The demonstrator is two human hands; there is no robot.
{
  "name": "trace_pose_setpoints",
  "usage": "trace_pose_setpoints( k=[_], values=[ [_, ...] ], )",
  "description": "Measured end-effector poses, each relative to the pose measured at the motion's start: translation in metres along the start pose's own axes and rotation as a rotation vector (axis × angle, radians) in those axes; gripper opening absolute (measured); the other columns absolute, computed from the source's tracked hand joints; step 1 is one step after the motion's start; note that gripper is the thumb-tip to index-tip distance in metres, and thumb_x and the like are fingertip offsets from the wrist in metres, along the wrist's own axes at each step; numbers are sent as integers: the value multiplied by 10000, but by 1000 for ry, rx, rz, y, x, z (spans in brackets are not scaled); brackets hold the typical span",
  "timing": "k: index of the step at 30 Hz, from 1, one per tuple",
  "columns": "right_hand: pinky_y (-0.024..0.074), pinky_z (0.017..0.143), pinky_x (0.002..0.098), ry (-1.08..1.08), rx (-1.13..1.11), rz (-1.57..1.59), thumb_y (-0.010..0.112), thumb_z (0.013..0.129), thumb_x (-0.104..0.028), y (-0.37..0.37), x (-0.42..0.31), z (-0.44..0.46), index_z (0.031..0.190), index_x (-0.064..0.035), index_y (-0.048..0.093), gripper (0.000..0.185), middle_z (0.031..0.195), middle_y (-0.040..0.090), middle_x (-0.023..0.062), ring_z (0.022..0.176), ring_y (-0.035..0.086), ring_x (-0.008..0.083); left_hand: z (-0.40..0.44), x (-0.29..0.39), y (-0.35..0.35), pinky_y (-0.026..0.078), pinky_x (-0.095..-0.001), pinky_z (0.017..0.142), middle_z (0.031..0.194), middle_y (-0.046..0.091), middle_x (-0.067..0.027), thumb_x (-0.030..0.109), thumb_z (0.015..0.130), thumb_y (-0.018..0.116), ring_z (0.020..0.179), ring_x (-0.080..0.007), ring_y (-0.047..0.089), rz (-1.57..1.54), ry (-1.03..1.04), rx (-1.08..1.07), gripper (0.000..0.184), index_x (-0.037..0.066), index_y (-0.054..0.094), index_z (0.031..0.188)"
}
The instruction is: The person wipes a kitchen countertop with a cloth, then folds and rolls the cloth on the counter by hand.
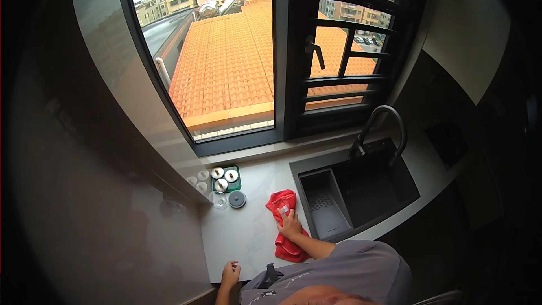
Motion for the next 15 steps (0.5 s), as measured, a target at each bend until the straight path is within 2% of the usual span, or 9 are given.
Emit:
trace_pose_setpoints(
  k=[1, 3, 4, 5, 6, 7, 9, 11, 15],
  values=[
    [542, 825, 476, 5, -10, 12, 751, 736, -294, -1, 1, 1, 1441, -334, 387, 794, 1167, 414, 164, 1042, 550, 375, 15, 18, 0, 457, -478, 923, 1102, 594, -175, 217, 868, 671, 1025, -344, 585, 205, 236, 101, 369, 66, 576, 1192],
    [506, 875, 502, -4, 7, 0, 749, 732, -310, -1, 2, 3, 1456, -321, 357, 823, 1200, 412, 173, 1064, 531, 387, 38, 54, -11, 302, -542, 1091, 1408, 453, -202, 266, 883, 645, 1333, -356, 398, 544, 303, 155, 490, 89, 522, 1323],
    [470, 925, 527, -10, 15, -10, 747, 728, -326, 2, 3, 0, 1471, -308, 326, 854, 1232, 410, 182, 1086, 512, 398, 48, 48, -9, 302, -542, 1091, 1408, 453, -202, 266, 883, 645, 1333, -356, 398, 543, 305, 154, 490, 89, 522, 1323],
    [470, 925, 527, -8, 16, -8, 747, 728, -326, 6, 5, -2, 1471, -308, 326, 854, 1232, 410, 182, 1086, 512, 398, 63, 43, -12, 224, -571, 1124, 1486, 360, -207, 322, 890, 618, 1398, -359, 304, 703, 268, 249, 559, 103, 478, 1384],
    [425, 974, 540, -45, 118, 1, 745, 722, -347, 8, 7, -6, 1483, -290, 300, 884, 1304, 383, 204, 1139, 481, 417, 74, 36, -17, 146, -599, 1156, 1564, 267, -211, 379, 897, 592, 1463, -361, 210, 862, 230, 345, 628, 117, 433, 1445],
    [380, 1024, 552, -81, 218, 7, 742, 716, -368, 7, 9, -12, 1495, -272, 273, 915, 1376, 356, 226, 1191, 449, 435, 74, 25, -20, 146, -599, 1156, 1564, 267, -211, 379, 897, 592, 1463, -361, 210, 862, 229, 340, 628, 117, 433, 1445],
    [360, 1049, 553, -90, 220, -25, 740, 712, -382, 7, 13, -24, 1497, -259, 274, 921, 1432, 306, 244, 1237, 418, 448, 73, -2, -21, 64, -626, 1165, 1612, 163, -193, 482, 895, 532, 1500, -353, 99, 870, 153, 153, 731, 146, 342, 1516],
    [327, 1108, 532, -84, 189, -11, 753, 710, -381, 13, 20, -28, 1514, -261, 259, 951, 1516, 215, 276, 1350, 331, 470, 62, -12, -25, 70, -620, 1167, 1610, 179, -182, 482, 892, 520, 1498, -351, 113, 822, 176, 146, 726, 147, 349, 1512],
    [343, 1125, 482, -1, 71, 24, 792, 709, -331, 12, 21, -2, 1521, -277, 269, 967, 1536, 174, 274, 1384, 302, 472, 59, -11, -27, 88, -606, 1174, 1604, 228, -149, 422, 876, 518, 1490, -344, 158, 780, 173, 167, 693, 155, 377, 1500]
  ],
)
Point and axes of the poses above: each hand's wrist, its own z-axis towards the middle knuckle, its own y-axis out of the palm, x = y × z, the point moved 4 cm from there along z, towards the middle knuckle
